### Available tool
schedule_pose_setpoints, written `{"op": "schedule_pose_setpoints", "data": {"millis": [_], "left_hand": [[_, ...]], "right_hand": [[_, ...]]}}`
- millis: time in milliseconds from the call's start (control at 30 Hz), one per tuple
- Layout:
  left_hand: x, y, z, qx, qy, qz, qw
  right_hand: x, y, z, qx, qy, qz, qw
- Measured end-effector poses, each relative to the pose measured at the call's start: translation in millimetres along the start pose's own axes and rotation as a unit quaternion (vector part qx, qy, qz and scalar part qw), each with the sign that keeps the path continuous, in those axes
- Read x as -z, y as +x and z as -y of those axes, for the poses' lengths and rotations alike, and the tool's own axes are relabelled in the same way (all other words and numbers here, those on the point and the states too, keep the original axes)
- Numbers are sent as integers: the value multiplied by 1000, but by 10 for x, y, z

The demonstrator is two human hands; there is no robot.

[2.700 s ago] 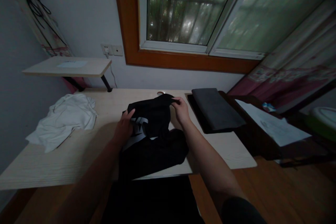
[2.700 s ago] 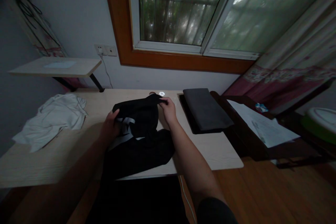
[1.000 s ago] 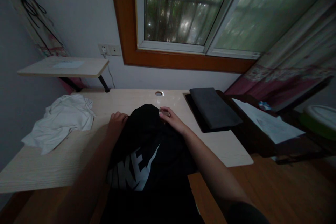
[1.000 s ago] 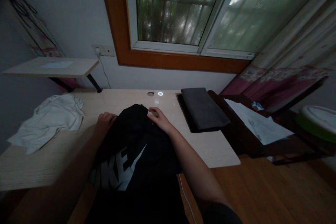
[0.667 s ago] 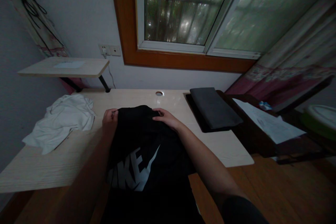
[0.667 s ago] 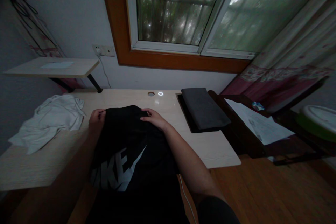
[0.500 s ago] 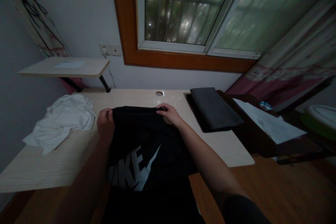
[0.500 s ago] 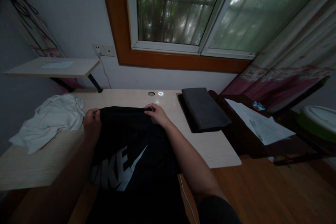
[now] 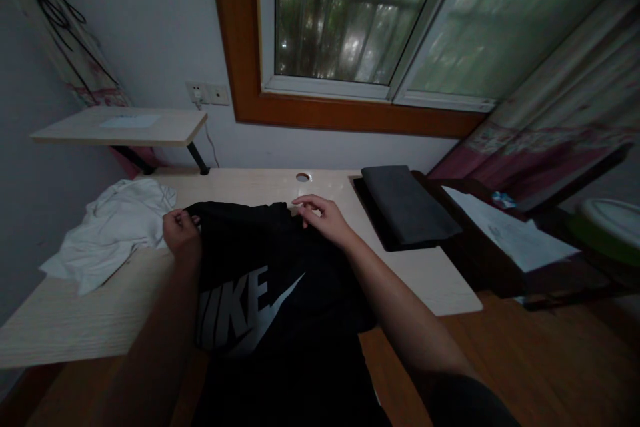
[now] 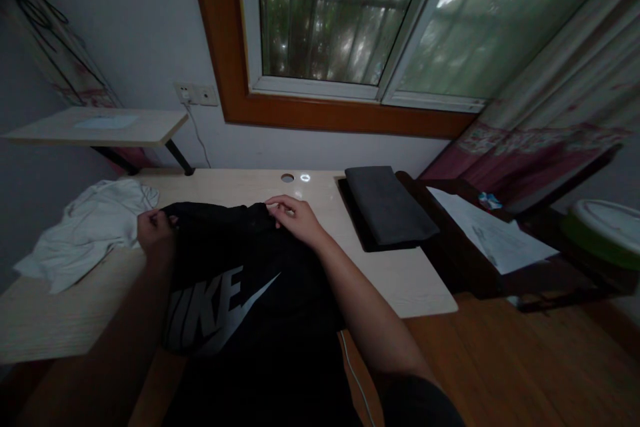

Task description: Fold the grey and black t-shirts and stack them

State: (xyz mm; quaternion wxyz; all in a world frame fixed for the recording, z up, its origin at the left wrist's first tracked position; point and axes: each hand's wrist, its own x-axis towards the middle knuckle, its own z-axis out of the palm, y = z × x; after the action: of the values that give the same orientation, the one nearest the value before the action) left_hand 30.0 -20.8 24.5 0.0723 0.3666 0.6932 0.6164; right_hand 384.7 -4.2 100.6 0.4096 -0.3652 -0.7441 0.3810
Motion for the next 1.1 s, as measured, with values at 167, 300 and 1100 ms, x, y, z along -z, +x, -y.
{"op": "schedule_pose_setpoints", "data": {"millis": [167,300,1100], "left_hand": [[4,51,54,-12,28,-26,999],[-8,50,57,-15,17,-27,999],[-55,60,137,-70,91,9,993]], "right_hand": [[9,37,-540,-33,-88,-41,995],[11,-13,-711,-93,-105,20,990],[337,-342,-314,-285,175,303,892]]}}
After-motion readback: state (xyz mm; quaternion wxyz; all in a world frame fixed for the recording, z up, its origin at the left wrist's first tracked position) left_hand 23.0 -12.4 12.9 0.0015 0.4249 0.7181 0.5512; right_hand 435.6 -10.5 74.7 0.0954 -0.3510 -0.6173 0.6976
